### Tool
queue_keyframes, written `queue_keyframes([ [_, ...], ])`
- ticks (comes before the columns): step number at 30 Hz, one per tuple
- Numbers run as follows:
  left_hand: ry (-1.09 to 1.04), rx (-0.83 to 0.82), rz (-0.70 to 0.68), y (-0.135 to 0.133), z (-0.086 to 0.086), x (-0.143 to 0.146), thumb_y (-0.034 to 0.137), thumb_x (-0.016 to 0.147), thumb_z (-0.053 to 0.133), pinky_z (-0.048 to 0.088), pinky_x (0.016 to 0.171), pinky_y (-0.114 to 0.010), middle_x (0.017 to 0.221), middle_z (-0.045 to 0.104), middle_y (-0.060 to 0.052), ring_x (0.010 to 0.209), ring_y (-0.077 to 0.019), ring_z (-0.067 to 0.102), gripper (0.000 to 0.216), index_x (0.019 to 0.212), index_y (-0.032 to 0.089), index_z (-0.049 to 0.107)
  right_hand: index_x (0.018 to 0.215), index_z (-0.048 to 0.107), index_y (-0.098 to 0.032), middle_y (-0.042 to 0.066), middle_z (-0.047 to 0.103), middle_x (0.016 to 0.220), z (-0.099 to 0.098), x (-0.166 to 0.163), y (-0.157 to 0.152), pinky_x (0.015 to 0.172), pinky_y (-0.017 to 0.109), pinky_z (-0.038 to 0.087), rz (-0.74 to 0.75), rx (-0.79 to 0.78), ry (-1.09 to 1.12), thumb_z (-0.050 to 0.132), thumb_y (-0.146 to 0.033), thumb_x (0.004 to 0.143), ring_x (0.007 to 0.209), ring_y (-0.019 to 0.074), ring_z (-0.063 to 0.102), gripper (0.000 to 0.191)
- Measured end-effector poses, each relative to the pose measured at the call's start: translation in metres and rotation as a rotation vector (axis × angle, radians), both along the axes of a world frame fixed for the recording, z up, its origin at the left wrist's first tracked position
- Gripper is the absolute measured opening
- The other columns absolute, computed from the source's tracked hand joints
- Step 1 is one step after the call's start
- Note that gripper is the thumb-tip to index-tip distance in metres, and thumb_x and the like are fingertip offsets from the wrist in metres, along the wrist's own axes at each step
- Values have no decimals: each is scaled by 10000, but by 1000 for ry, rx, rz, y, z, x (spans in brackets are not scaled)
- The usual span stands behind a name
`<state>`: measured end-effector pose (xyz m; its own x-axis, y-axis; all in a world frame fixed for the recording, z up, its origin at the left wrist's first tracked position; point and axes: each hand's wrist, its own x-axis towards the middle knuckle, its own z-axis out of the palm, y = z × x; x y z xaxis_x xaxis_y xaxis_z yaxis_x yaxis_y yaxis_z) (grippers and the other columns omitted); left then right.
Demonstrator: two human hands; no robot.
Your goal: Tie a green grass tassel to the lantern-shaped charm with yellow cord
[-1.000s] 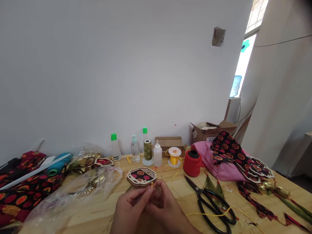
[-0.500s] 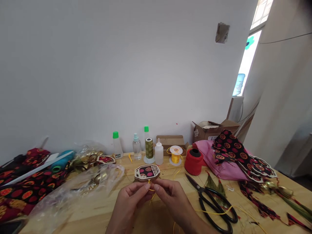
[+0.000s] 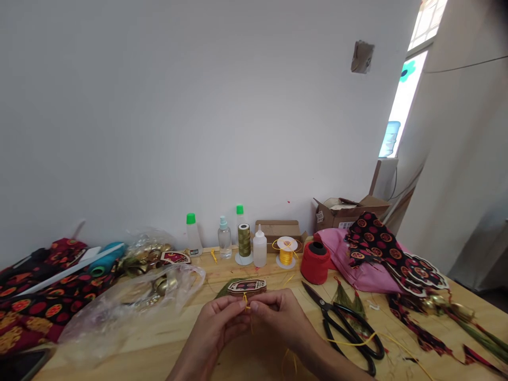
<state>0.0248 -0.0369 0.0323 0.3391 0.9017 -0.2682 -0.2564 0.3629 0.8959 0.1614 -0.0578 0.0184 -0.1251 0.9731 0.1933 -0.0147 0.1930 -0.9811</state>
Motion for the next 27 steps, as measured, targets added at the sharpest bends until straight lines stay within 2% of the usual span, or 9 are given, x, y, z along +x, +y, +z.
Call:
queue_keyframes([
  [4, -33, 10, -35, 1, -1, -1, 177, 616, 646, 471, 549, -187, 517, 644, -33, 516, -104, 578, 101, 559, 96, 633, 662, 702, -164, -16, 593, 535, 3, 7, 2, 521, 206, 359, -32, -70, -59, 596, -297, 622, 511, 94, 458, 175],
  [7, -106, -25, 6, -1, -2, -1, 129, 632, 628, 494, 608, -213, 567, 643, -32, 568, -106, 589, 50, 590, 103, 623, 623, 698, -147, -26, 543, 482, 4, 10, 3, 461, 188, 301, -86, -64, -99, 586, -292, 623, 473, 75, 392, 183],
  [10, -123, -127, 33, -2, -5, -3, 96, 655, 599, 479, 444, -159, 593, 628, -44, 491, -81, 570, 14, 649, 100, 611, 642, 696, -142, -20, 541, 499, 0, 8, 2, 464, 190, 296, -54, -30, -127, 554, -286, 654, 485, 81, 389, 203],
  [12, -194, -169, 34, 0, -7, -5, 79, 689, 554, 359, 298, -71, 586, 595, -31, 375, -15, 479, 62, 645, 89, 596, 669, 695, -147, -23, 527, 502, -4, 6, 2, 460, 187, 286, -39, 9, -175, 530, -285, 679, 491, 82, 379, 216],
  [15, -333, -236, 26, 4, -6, -7, 54, 734, 475, 212, 223, -32, 598, 546, -19, 305, 38, 341, 141, 632, 66, 571, 700, 692, -147, -37, 453, 471, -7, 5, 2, 429, 177, 233, -46, 26, -222, 508, -293, 698, 480, 71, 318, 235],
  [21, -442, -442, -27, 5, -1, -7, 57, 762, 429, 269, 230, -34, 634, 526, -51, 357, 10, 430, 128, 697, 56, 539, 617, 672, -124, -48, 374, 459, 0, 8, 5, 415, 182, 187, -72, -32, -138, 551, -330, 656, 470, 60, 272, 242],
  [25, -575, -562, -91, 6, -1, -11, 100, 795, 381, 247, 194, -49, 627, 519, -51, 312, 15, 398, 152, 724, 51, 506, 600, 648, -119, -64, 352, 444, 3, 10, 6, 404, 181, 170, -94, -75, -49, 593, -362, 628, 437, 44, 253, 251],
  [27, -631, -628, -124, 7, -2, -14, 114, 806, 368, 286, 203, -55, 625, 525, -48, 328, -1, 444, 149, 742, 58, 491, 593, 645, -118, -71, 338, 430, 4, 9, 3, 395, 179, 162, -54, -100, -36, 591, -374, 641, 418, 36, 243, 266],
])
